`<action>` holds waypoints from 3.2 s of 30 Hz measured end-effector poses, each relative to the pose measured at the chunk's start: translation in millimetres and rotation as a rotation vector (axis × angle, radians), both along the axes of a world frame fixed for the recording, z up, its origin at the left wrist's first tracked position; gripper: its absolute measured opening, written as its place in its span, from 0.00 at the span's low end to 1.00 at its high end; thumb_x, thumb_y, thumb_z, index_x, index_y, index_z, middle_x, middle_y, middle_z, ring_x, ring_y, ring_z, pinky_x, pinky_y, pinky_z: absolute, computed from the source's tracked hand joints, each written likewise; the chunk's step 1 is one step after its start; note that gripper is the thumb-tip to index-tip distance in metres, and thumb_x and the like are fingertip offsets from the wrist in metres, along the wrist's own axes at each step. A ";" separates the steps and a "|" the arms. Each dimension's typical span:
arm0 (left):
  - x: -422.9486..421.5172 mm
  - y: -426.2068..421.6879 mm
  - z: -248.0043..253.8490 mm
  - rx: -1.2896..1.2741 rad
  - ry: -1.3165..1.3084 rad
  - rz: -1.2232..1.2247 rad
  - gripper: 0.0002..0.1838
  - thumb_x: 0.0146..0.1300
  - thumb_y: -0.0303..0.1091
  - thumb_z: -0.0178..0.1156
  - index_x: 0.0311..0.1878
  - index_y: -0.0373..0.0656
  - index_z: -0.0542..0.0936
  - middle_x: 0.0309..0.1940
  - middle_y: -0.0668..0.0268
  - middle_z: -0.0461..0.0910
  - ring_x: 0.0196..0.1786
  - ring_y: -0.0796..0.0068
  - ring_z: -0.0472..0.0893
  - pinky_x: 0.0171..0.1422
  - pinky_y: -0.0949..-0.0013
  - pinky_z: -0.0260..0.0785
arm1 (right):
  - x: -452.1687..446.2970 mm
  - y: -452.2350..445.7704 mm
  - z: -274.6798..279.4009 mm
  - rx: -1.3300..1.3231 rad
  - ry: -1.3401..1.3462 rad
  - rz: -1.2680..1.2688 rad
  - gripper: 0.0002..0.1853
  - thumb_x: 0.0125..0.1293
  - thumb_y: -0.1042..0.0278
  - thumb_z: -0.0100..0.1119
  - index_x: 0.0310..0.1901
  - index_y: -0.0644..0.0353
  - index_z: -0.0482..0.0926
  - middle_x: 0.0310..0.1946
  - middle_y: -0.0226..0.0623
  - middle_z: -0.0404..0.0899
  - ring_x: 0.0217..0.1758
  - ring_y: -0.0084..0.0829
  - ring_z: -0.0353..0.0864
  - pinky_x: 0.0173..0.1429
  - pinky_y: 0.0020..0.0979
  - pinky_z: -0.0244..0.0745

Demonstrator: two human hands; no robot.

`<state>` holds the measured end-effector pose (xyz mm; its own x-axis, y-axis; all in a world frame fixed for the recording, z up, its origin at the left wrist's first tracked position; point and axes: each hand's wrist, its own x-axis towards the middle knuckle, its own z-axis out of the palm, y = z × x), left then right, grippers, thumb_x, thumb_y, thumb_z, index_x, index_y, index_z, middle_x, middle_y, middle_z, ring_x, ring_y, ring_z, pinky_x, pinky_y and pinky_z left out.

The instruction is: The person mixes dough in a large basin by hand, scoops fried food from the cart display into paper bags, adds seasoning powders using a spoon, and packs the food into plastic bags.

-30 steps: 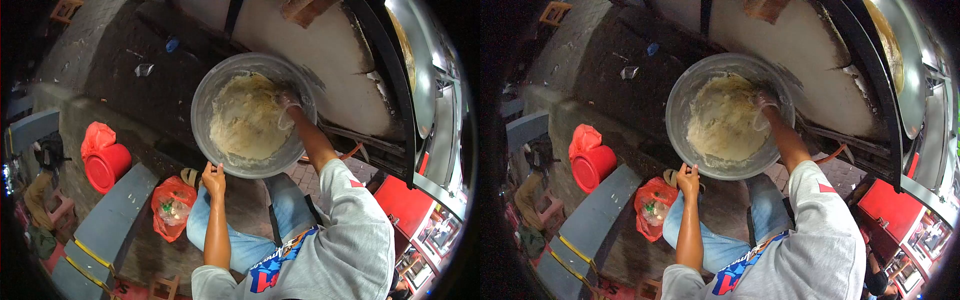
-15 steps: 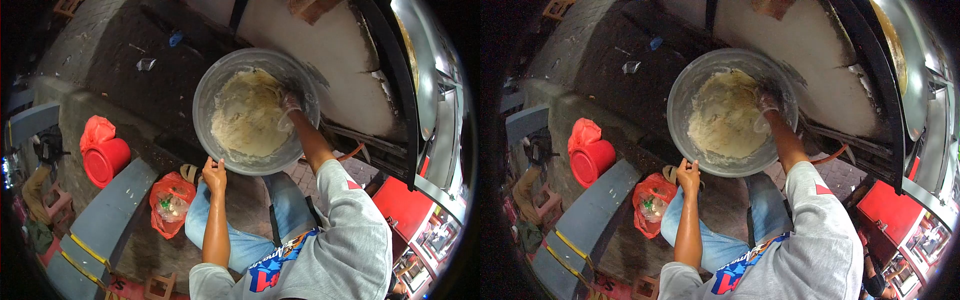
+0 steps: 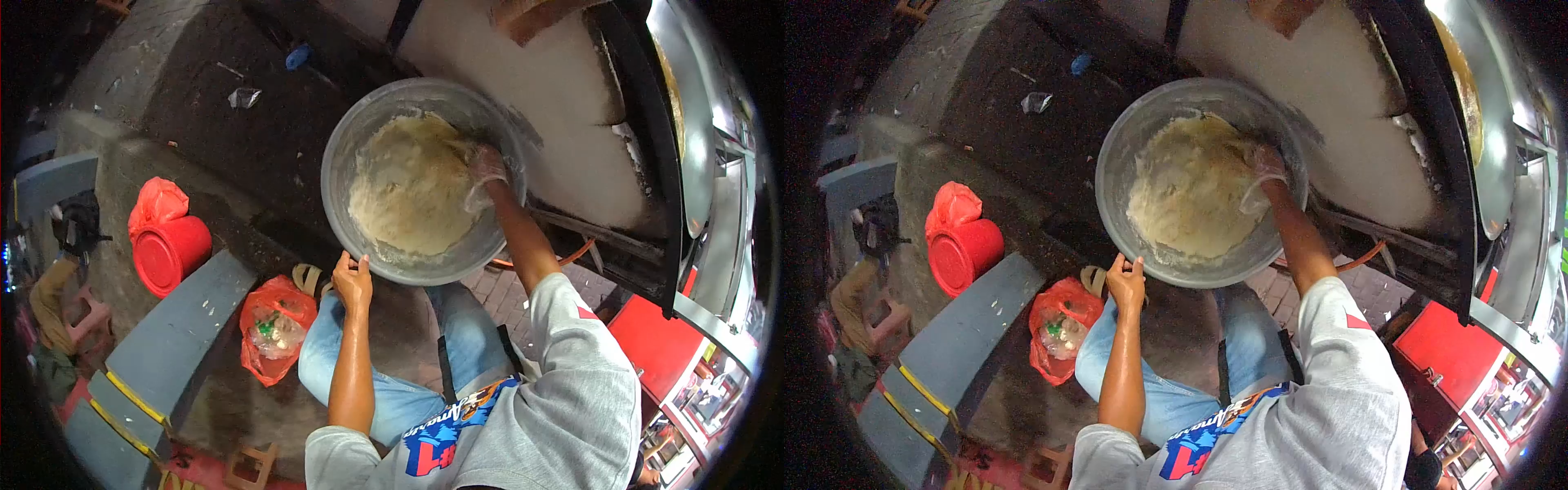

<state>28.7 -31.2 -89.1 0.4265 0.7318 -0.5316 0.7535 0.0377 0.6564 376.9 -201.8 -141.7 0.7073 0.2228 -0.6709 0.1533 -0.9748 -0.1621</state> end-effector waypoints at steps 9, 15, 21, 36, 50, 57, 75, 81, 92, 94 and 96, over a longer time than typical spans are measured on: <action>-2.2 0.2 -8.6 0.026 -0.026 -0.005 0.14 0.55 0.32 0.67 0.28 0.33 0.72 0.19 0.54 0.73 0.25 0.49 0.75 0.33 0.55 0.65 | -37.0 9.3 -39.8 0.197 0.052 0.280 0.23 0.69 0.54 0.47 0.57 0.61 0.75 0.54 0.44 0.77 0.58 0.41 0.74 0.61 0.41 0.69; -9.5 -3.9 -20.7 0.093 -0.049 -0.010 0.13 0.53 0.32 0.67 0.29 0.33 0.73 0.23 0.52 0.77 0.30 0.48 0.78 0.36 0.54 0.66 | -29.7 102.0 -118.5 0.039 -0.292 0.273 0.14 0.66 0.62 0.51 0.36 0.62 0.82 0.32 0.44 0.81 0.38 0.40 0.82 0.43 0.42 0.77; 2.9 4.0 5.2 0.080 -0.004 -0.069 0.12 0.54 0.32 0.66 0.31 0.34 0.74 0.25 0.53 0.75 0.31 0.47 0.78 0.37 0.52 0.65 | -100.6 169.1 -140.9 0.231 -0.191 0.317 0.14 0.61 0.61 0.55 0.42 0.59 0.82 0.45 0.46 0.81 0.52 0.45 0.78 0.55 0.44 0.74; 4.0 8.2 2.8 0.023 0.002 -0.056 0.14 0.53 0.32 0.68 0.30 0.33 0.72 0.25 0.54 0.75 0.32 0.49 0.78 0.36 0.52 0.65 | -115.1 98.3 -115.5 0.079 -0.172 0.628 0.14 0.58 0.65 0.57 0.45 0.57 0.82 0.45 0.46 0.81 0.48 0.40 0.80 0.54 0.38 0.74; 6.9 8.9 4.7 0.071 -0.005 -0.059 0.13 0.53 0.31 0.68 0.29 0.33 0.74 0.22 0.54 0.75 0.26 0.53 0.77 0.33 0.56 0.65 | -115.5 127.0 -101.8 -0.002 0.002 1.023 0.16 0.72 0.60 0.42 0.54 0.56 0.74 0.56 0.39 0.74 0.58 0.35 0.73 0.62 0.37 0.67; 5.3 9.4 4.0 -0.003 0.002 -0.043 0.14 0.52 0.32 0.68 0.30 0.32 0.74 0.24 0.54 0.75 0.29 0.50 0.77 0.34 0.55 0.66 | -130.5 134.8 -121.3 0.051 0.049 0.647 0.15 0.67 0.61 0.48 0.49 0.57 0.78 0.56 0.43 0.75 0.58 0.41 0.74 0.57 0.43 0.70; 0.3 9.9 -4.9 0.043 -0.047 -0.070 0.12 0.55 0.31 0.67 0.26 0.35 0.73 0.13 0.64 0.73 0.17 0.72 0.74 0.25 0.65 0.63 | -131.0 7.5 -92.7 0.922 0.907 -0.725 0.09 0.61 0.79 0.56 0.43 0.64 0.76 0.49 0.37 0.75 0.46 0.27 0.76 0.47 0.30 0.74; -4.8 12.5 0.5 -0.002 0.017 -0.116 0.17 0.52 0.34 0.70 0.25 0.36 0.70 0.17 0.56 0.76 0.25 0.52 0.78 0.32 0.56 0.66 | -116.1 -40.5 -15.5 1.125 0.733 -0.376 0.20 0.59 0.79 0.60 0.55 0.66 0.76 0.48 0.34 0.79 0.48 0.24 0.77 0.50 0.27 0.75; -11.6 25.4 -0.2 -0.042 0.164 -0.299 0.41 0.50 0.35 0.72 0.68 0.46 0.65 0.38 0.58 0.83 0.45 0.58 0.81 0.54 0.59 0.71 | -31.5 -89.5 350.5 1.492 0.579 -0.394 0.19 0.55 0.70 0.69 0.48 0.69 0.81 0.45 0.42 0.84 0.47 0.28 0.82 0.54 0.29 0.75; -5.8 23.1 22.6 -0.027 0.179 -0.311 0.45 0.50 0.34 0.72 0.71 0.46 0.60 0.37 0.59 0.84 0.45 0.57 0.81 0.54 0.59 0.71 | 13.5 -124.7 371.3 1.640 0.369 -0.152 0.18 0.53 0.71 0.69 0.47 0.67 0.82 0.45 0.40 0.84 0.49 0.29 0.81 0.57 0.31 0.74; -10.5 20.9 25.8 0.041 0.199 -0.356 0.47 0.51 0.32 0.71 0.73 0.44 0.56 0.35 0.60 0.83 0.43 0.57 0.81 0.54 0.59 0.71 | 56.4 -170.5 404.7 1.640 0.142 -0.126 0.17 0.53 0.70 0.69 0.45 0.65 0.82 0.43 0.38 0.84 0.49 0.30 0.81 0.56 0.31 0.74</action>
